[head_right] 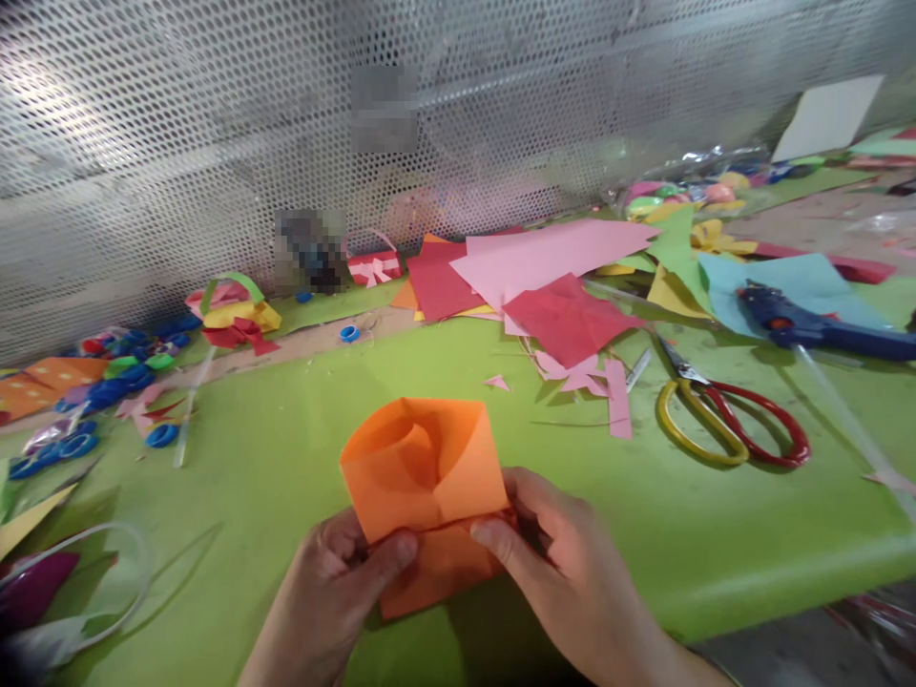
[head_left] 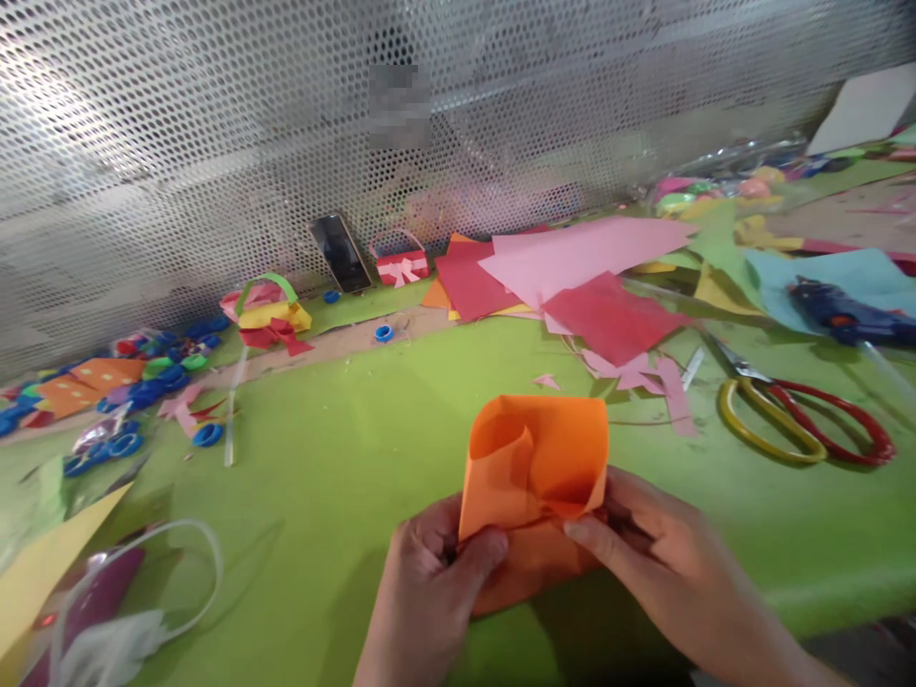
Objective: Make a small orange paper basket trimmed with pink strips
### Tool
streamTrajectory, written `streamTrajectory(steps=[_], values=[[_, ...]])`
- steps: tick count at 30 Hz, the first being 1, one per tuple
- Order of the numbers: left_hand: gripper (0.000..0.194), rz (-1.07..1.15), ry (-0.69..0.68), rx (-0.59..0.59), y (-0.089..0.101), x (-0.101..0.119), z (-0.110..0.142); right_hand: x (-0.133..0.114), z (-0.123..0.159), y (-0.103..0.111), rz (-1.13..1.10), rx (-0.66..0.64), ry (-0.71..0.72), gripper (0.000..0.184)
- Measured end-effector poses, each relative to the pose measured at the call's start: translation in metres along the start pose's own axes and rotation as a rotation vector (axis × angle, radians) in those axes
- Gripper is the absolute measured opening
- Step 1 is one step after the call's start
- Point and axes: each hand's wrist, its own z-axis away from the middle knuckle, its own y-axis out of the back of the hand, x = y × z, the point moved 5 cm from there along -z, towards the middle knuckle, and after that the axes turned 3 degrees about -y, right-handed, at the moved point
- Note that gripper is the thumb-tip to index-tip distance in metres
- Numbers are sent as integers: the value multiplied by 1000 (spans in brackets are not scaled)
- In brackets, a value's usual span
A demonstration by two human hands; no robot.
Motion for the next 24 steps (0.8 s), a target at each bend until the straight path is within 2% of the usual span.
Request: streamTrajectory(steps=[3, 5, 11, 15, 16, 17, 19, 20, 21, 22, 23, 24], values=[[12, 39, -34, -10, -3, 8, 3, -3, -2, 1, 139, -49, 95, 15], [22, 61, -76, -10, -2, 18, 4, -3, -4, 1, 208, -103, 94, 17], [27, -8, -70, -1, 18, 41, -11, -8, -15, -4, 210, -325, -57, 21], [41, -73, -55, -17, 37, 51, -33, -19, -42, -5, 159, -421, -133, 18], [48, -125, -106, 39, 44, 57, -38, -22, -51, -6, 186, -425, -133, 17], [54, -220, -217, 144, 51, 65, -41, -25, -61, -8, 228, -419, -123, 18], [59, -528, -587, 403, 56, 89, -35, -29, -78, -13, 324, -378, -79, 20], [53, -719, -803, 469, 49, 99, -28, -30, -85, -16, 364, -360, -53, 21], [46, -909, -997, 462, 35, 104, -22, -31, -90, -20, 389, -350, -30, 22], [35, -1080, -1127, 335, 18, 102, -19, -30, -93, -24, 404, -348, -9, 23], [29, -1201, -1184, 119, 0, 94, -20, -28, -95, -27, 412, -349, 9, 24], [32, -1271, -1149, -46, -14, 84, -23, -25, -96, -30, 426, -348, 27, 27]])
